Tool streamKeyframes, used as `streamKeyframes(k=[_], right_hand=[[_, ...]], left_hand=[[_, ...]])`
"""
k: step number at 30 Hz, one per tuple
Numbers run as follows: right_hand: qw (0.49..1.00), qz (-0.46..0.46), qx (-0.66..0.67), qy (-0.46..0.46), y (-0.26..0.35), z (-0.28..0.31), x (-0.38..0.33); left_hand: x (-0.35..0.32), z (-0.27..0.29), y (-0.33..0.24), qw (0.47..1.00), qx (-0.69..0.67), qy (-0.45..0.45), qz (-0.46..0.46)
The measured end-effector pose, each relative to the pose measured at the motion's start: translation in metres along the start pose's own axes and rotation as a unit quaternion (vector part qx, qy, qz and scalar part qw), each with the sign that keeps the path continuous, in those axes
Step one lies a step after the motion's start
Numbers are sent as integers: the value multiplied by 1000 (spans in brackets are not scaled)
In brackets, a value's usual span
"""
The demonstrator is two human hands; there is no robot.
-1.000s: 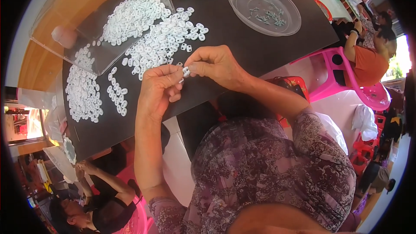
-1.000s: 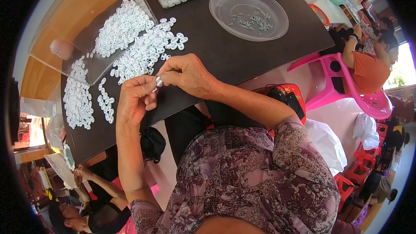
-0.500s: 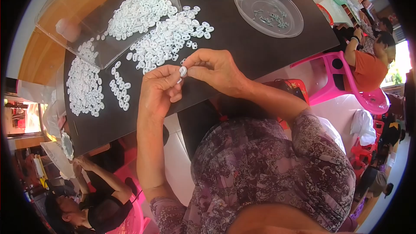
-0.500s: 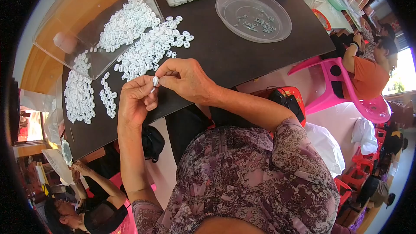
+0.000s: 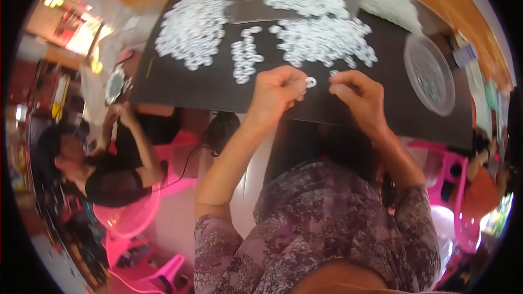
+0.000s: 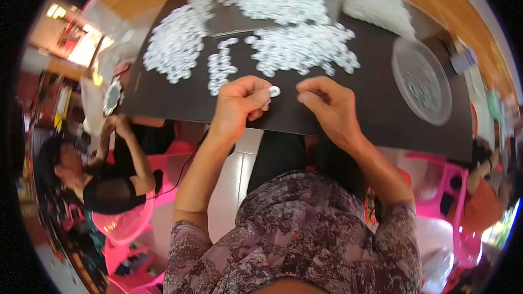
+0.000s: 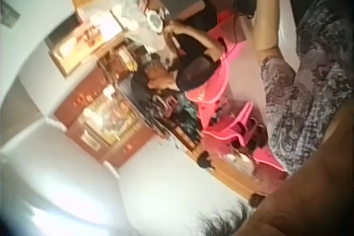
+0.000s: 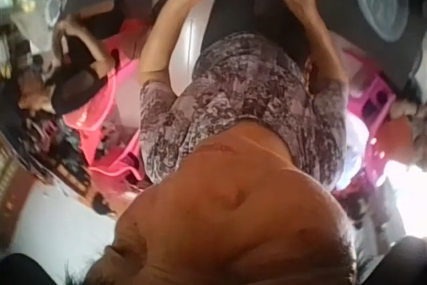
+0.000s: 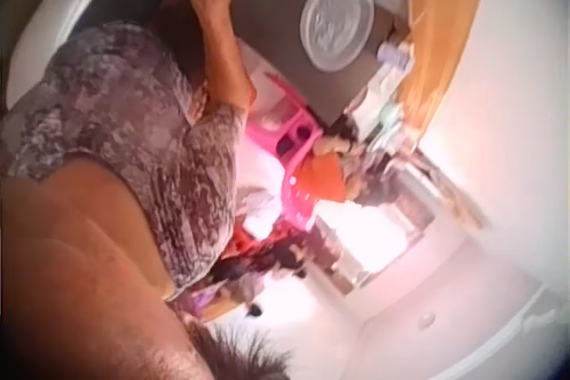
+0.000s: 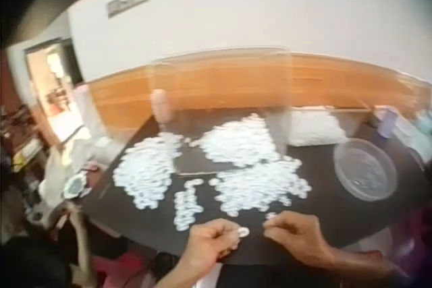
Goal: Manually insert small metal pins into plastic components.
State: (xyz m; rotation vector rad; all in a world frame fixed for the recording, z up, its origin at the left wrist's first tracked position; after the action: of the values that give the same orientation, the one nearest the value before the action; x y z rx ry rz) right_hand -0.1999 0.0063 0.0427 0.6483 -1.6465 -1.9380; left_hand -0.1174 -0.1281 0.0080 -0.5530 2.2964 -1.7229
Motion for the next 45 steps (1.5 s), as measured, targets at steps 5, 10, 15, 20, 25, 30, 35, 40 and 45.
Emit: streamKeyframes(k=[5, 10, 15, 20, 25, 30, 35, 40, 45], right_hand=[[994, -26, -86, 61, 9, -44, 19], [980, 97, -121, 121, 53, -119, 45], [925, 283, -180, 177, 88, -248, 82], [773, 503, -365, 129, 91, -377, 77], [566, 652, -498, 82, 71, -444, 60], [494, 673, -539, 107, 57, -467, 64], [457, 684, -547, 152, 56, -468, 55], [483, 700, -508, 141, 57, -459, 56], [541, 681, -476, 135, 64, -451, 61]], left_hand=[[-25, 46, -15, 993, 50, -59, -86], [-62, 90, -27, 975, 47, -167, -135], [-103, 132, -38, 952, 12, -256, -169], [-141, 163, -53, 924, -10, -320, -209], [-169, 184, -51, 902, -31, -366, -227], [-182, 189, -48, 902, -55, -368, -216], [-189, 191, -51, 898, -47, -374, -225], [-185, 191, -43, 899, -71, -376, -215], [-180, 194, -51, 893, -77, -389, -210]])
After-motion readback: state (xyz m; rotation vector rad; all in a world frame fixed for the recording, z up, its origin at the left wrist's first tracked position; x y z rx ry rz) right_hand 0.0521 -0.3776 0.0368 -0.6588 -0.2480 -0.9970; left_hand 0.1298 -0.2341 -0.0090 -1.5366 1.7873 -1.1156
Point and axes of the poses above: each hand's wrist, its own x-axis towards the middle knuckle, its own z-axis out of the back of the hand, y = z × x, the point moved 10 cm from there along x, towards the middle knuckle, and after that the axes turned 12 degrees about -z, right-handed, at the moved point
